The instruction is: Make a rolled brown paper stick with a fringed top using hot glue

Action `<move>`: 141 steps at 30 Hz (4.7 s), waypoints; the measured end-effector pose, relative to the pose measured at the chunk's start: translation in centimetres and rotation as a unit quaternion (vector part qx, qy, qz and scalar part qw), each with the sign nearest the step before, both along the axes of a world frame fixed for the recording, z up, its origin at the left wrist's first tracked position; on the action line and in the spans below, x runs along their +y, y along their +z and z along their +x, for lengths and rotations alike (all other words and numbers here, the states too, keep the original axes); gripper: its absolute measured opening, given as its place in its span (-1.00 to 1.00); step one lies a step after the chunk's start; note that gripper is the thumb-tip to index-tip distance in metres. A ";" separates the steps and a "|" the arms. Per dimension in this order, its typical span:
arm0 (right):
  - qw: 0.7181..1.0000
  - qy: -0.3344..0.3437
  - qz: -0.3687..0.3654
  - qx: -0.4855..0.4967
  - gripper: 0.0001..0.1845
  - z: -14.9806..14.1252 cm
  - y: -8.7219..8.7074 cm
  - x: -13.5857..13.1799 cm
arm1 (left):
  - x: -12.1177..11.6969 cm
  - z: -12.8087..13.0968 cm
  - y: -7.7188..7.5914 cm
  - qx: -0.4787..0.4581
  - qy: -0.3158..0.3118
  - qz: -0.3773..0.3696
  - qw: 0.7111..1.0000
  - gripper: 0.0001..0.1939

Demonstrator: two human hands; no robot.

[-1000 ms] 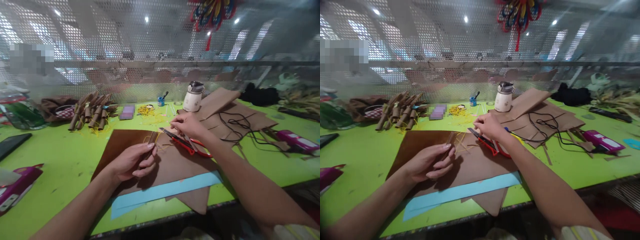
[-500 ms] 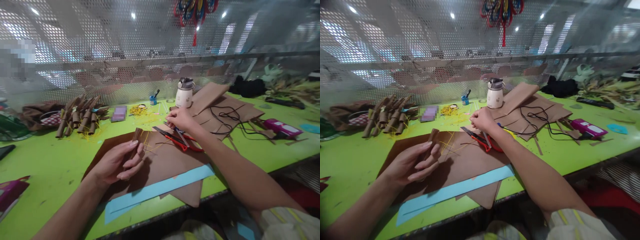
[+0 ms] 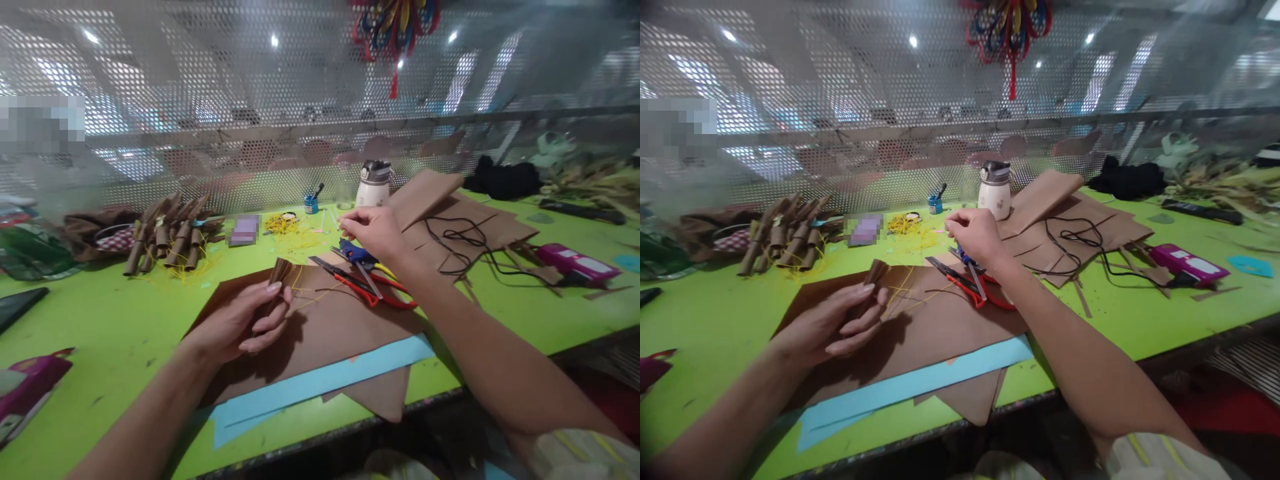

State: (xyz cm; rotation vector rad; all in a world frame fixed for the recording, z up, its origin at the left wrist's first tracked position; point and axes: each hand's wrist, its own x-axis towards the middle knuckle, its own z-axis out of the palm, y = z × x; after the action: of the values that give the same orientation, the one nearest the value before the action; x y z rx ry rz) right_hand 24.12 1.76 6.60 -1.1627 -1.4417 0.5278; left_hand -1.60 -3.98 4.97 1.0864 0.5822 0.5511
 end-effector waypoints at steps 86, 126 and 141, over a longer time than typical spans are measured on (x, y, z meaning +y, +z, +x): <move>0.953 0.267 -0.128 -0.060 -0.49 -5.8 -1.7 -3.3 | -0.1 1.2 -1.8 0.020 0.028 0.089 0.995 -0.76; 0.996 0.059 -0.030 -0.057 -0.85 -8.6 -3.4 -6.5 | -0.4 2.0 -1.6 -0.030 0.273 0.162 0.948 -0.69; 0.986 0.116 -0.114 -0.023 -0.83 -10.5 -4.6 -7.8 | -0.1 1.5 -1.5 -0.085 0.200 0.044 0.975 -0.78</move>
State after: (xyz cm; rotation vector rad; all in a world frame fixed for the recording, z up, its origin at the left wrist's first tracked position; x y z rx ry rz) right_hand 13.64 -6.04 1.98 -1.1975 -1.5967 0.8509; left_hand -0.09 -4.10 3.45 0.9964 0.6341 1.0182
